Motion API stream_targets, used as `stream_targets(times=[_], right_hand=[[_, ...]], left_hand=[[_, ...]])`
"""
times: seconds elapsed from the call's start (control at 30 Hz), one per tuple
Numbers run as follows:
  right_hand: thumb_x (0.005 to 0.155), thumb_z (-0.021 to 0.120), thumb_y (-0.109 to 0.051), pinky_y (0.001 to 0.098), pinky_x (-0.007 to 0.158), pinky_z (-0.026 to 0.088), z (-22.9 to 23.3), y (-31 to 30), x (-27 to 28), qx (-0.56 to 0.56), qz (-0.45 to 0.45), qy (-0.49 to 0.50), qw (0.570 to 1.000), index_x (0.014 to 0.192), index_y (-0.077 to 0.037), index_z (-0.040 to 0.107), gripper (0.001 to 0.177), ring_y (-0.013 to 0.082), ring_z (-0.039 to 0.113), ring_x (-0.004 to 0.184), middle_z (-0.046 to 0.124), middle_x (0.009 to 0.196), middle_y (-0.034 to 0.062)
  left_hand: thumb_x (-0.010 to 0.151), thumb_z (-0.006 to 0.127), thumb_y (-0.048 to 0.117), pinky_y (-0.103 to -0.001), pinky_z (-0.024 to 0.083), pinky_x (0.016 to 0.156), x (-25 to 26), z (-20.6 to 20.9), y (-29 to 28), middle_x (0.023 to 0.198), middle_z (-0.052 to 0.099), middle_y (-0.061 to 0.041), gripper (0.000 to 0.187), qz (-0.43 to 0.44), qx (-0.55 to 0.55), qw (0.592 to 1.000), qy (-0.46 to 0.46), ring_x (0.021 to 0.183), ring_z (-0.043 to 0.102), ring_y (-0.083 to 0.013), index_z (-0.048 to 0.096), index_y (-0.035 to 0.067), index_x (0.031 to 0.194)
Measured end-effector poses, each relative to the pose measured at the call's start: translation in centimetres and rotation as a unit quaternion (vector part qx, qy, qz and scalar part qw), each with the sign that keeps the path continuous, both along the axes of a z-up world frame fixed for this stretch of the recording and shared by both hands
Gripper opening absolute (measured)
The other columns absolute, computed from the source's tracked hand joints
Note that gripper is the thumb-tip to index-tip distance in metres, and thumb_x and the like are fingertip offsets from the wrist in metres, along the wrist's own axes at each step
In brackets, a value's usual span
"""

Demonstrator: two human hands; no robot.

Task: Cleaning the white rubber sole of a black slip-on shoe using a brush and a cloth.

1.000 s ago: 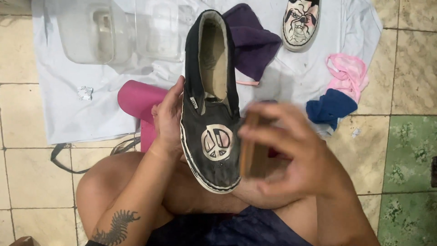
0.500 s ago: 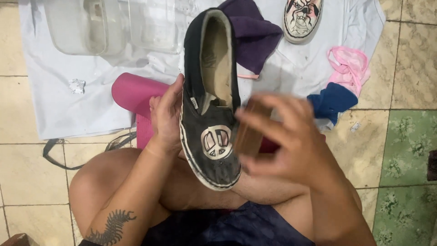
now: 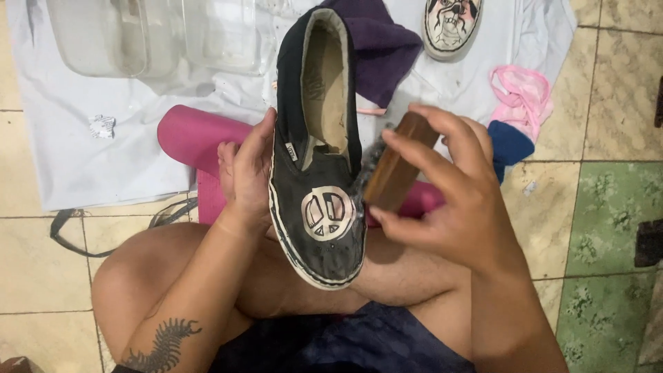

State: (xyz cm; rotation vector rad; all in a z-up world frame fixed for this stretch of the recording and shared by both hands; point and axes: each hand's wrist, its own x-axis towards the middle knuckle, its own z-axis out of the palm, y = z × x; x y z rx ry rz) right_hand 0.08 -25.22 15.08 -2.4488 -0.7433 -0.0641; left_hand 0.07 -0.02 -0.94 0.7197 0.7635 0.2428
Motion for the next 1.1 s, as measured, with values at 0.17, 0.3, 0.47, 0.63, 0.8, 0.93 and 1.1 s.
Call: stream_targets(times=[0.17,0.3,0.47,0.63,0.8,0.93,1.1], right_hand=[[0.069,0.092,-0.044,0.0562,0.118,0.045,2.0,0.4,-1.0,0.072,0.124,0.095,0.985,0.143,-0.018,0.053,0.087,0.0363,0.051,0.135,0.050,0.147,0.0197],[0.074,0.088,-0.042,0.0648,0.114,0.043,-0.6,0.2,-0.5,-0.059,0.024,0.054,0.997,0.151,-0.021,0.046,0.090,0.0418,0.047,0.138,0.041,0.156,0.0232],[0.069,0.091,-0.029,0.0619,0.124,0.042,1.8,-0.5,-0.3,0.080,0.075,0.135,0.985,0.148,-0.013,0.043,0.094,0.0427,0.045,0.145,0.041,0.155,0.0236],[0.075,0.081,-0.047,0.0559,0.113,0.043,1.0,0.7,-0.6,0.022,0.150,0.153,0.976,0.143,-0.013,0.047,0.083,0.0323,0.054,0.134,0.050,0.151,0.0125],[0.074,0.091,-0.023,0.0587,0.134,0.040,-0.3,0.5,0.2,0.189,-0.008,0.025,0.982,0.147,-0.005,0.039,0.091,0.0400,0.045,0.148,0.045,0.151,0.0228],[0.068,0.092,-0.030,0.0572,0.129,0.043,0.7,0.5,-0.4,0.176,0.071,0.140,0.972,0.148,-0.019,0.041,0.095,0.0372,0.048,0.149,0.044,0.157,0.0173],[0.079,0.090,-0.031,0.0601,0.132,0.040,-0.9,0.9,0.4,0.180,-0.022,0.018,0.983,0.147,-0.011,0.038,0.088,0.0422,0.043,0.150,0.042,0.155,0.0236]], left_hand=[[0.088,0.076,0.017,-0.025,0.057,0.072,0.6,1.7,0.0,0.066,0.065,0.002,0.039,-0.044,0.095,0.994,0.026,0.069,0.062,-0.0055,0.050,0.016,0.059],[0.084,0.086,0.017,-0.014,0.032,0.058,0.2,0.3,-0.2,0.064,0.023,0.015,0.066,-0.001,0.161,0.984,0.080,0.062,0.031,0.0022,0.024,0.026,0.062],[0.086,0.077,0.013,-0.030,0.062,0.080,0.6,1.0,-0.3,0.086,0.075,-0.014,0.041,-0.016,0.040,0.999,-0.012,0.080,0.071,-0.0169,0.049,0.013,0.056],[0.088,0.077,0.025,-0.021,0.051,0.064,1.3,8.0,-0.9,0.067,0.066,0.011,0.025,-0.080,0.085,0.992,0.049,0.068,0.058,-0.0010,0.077,0.009,0.069],[0.091,0.068,0.021,-0.033,0.064,0.083,1.9,10.8,-1.7,0.096,0.079,-0.016,0.027,-0.091,-0.006,0.992,0.089,0.084,0.075,-0.0195,0.078,-0.003,0.097],[0.092,0.070,0.032,-0.018,0.047,0.113,-0.2,1.5,1.0,0.097,0.039,0.004,0.027,-0.140,0.241,0.953,0.122,0.100,0.058,-0.0010,0.079,0.024,0.116],[0.100,0.062,0.039,-0.030,0.034,0.105,-2.6,-2.9,2.5,0.092,0.034,0.004,0.048,-0.262,0.600,0.756,0.030,0.104,0.046,-0.0211,0.056,0.035,0.148]])
